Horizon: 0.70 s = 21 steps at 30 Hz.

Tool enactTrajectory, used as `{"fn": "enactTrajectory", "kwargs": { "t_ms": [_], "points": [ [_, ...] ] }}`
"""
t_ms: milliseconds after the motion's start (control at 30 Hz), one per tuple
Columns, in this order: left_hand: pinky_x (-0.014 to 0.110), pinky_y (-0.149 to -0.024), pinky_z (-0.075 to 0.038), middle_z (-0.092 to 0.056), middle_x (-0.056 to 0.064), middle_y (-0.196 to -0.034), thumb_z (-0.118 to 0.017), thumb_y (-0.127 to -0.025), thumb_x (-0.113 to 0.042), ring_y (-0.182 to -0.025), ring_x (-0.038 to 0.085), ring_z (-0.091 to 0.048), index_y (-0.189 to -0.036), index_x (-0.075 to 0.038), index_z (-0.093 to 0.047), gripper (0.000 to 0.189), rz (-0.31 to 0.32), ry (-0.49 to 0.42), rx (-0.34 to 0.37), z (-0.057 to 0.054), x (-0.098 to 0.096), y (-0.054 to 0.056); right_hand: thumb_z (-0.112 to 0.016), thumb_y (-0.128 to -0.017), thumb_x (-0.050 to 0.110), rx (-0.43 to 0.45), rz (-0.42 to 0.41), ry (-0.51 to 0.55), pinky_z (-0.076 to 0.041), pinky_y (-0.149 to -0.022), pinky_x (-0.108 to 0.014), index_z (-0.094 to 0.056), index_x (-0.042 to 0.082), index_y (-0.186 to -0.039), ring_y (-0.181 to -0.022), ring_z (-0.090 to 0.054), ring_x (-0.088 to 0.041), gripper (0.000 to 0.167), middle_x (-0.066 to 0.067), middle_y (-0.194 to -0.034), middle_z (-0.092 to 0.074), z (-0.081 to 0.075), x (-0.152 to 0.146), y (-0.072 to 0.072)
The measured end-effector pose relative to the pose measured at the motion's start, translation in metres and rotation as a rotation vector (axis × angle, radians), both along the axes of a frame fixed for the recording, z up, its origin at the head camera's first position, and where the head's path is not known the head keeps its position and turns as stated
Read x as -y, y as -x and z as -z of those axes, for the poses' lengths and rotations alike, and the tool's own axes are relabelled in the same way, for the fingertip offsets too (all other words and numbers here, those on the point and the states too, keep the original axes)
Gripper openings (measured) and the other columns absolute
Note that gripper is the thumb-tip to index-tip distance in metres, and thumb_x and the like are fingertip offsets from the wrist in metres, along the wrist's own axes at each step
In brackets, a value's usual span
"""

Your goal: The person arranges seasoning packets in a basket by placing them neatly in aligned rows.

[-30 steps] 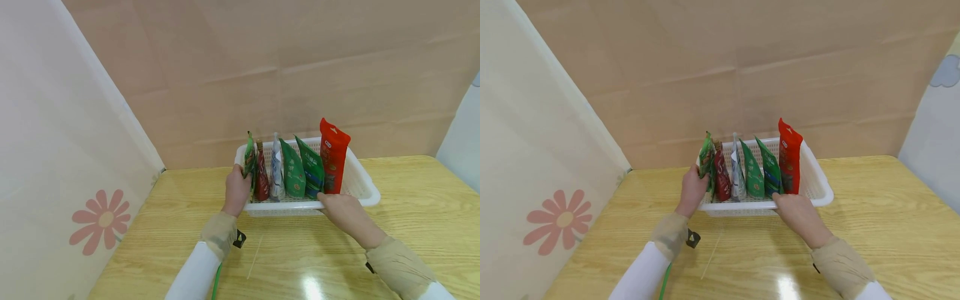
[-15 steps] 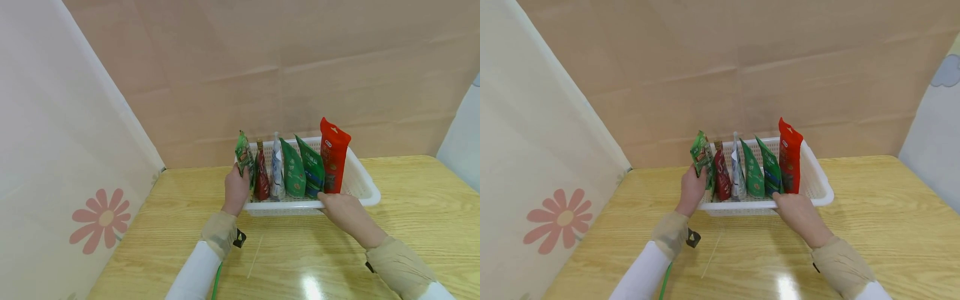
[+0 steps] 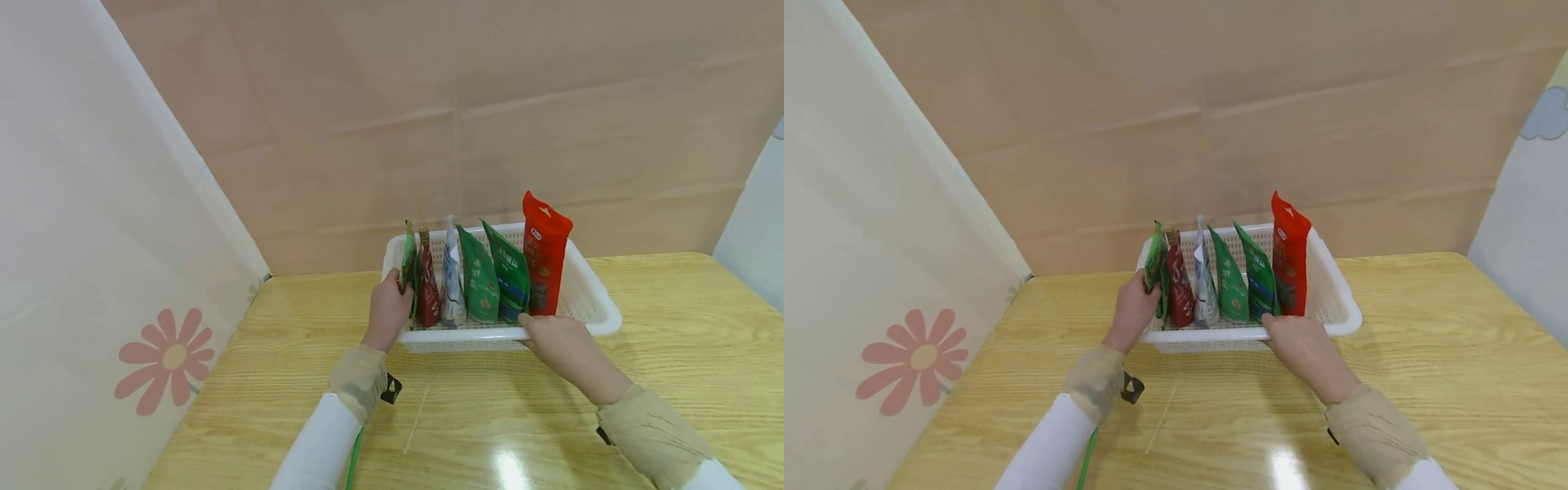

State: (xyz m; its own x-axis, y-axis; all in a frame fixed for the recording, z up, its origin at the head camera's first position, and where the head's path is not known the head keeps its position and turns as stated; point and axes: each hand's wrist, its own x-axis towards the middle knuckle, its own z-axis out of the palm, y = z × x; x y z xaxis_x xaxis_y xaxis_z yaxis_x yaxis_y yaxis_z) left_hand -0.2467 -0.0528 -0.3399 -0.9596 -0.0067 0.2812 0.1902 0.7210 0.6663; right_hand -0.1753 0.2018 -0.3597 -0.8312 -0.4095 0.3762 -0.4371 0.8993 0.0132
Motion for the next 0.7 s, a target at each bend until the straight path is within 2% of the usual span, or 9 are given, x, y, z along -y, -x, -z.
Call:
{"fn": "enactTrajectory", "kwargs": {
  "t_ms": [267, 467, 600, 700],
  "points": [
    [0.038, -0.061, -0.052, -0.068, 0.024, -0.094, -0.057, -0.091, -0.005, -0.076, 0.032, -0.066, -0.111, 0.004, -0.052, 0.022, 0.024, 0.076, 0.07, -0.002, -0.001, -0.001, -0.081, -0.073, 0.015, 0.003, -0.005, 0.006, -0.035, -0.042, -0.026, -0.05, 0.011, -0.073, -0.047, -0.039, -0.012, 0.031, 0.002, -0.054, -0.04, 0.001, 0.0, 0.001],
    [0.045, -0.073, -0.054, -0.068, 0.026, -0.101, -0.055, -0.087, 0.001, -0.088, 0.037, -0.067, -0.121, 0.005, -0.051, 0.034, 0.052, 0.119, 0.037, -0.002, -0.001, 0.001, -0.081, -0.072, 0.015, -0.009, -0.006, 0.005, -0.034, -0.042, -0.025, -0.05, 0.011, -0.072, -0.047, -0.038, -0.012, 0.032, 0.002, -0.054, -0.04, 0.002, 0.0, 0.002],
    [0.047, -0.081, -0.054, -0.068, 0.024, -0.109, -0.053, -0.087, 0.005, -0.098, 0.037, -0.067, -0.127, 0.001, -0.055, 0.04, 0.094, 0.157, 0.01, -0.001, 0.0, 0.005, -0.082, -0.072, 0.015, -0.003, -0.002, 0.0, -0.034, -0.042, -0.025, -0.05, 0.011, -0.073, -0.047, -0.038, -0.012, 0.032, 0.002, -0.054, -0.04, 0.003, 0.0, 0.002],
    [0.045, -0.085, -0.053, -0.066, 0.022, -0.117, -0.048, -0.092, 0.002, -0.106, 0.035, -0.064, -0.128, -0.001, -0.056, 0.038, 0.12, 0.1, 0.101, -0.003, -0.002, 0.009, -0.082, -0.073, 0.016, 0.005, 0.004, 0.002, -0.035, -0.043, -0.025, -0.051, 0.011, -0.073, -0.047, -0.038, -0.012, 0.031, 0.002, -0.055, -0.04, 0.003, -0.001, 0.001]
  ]
}}
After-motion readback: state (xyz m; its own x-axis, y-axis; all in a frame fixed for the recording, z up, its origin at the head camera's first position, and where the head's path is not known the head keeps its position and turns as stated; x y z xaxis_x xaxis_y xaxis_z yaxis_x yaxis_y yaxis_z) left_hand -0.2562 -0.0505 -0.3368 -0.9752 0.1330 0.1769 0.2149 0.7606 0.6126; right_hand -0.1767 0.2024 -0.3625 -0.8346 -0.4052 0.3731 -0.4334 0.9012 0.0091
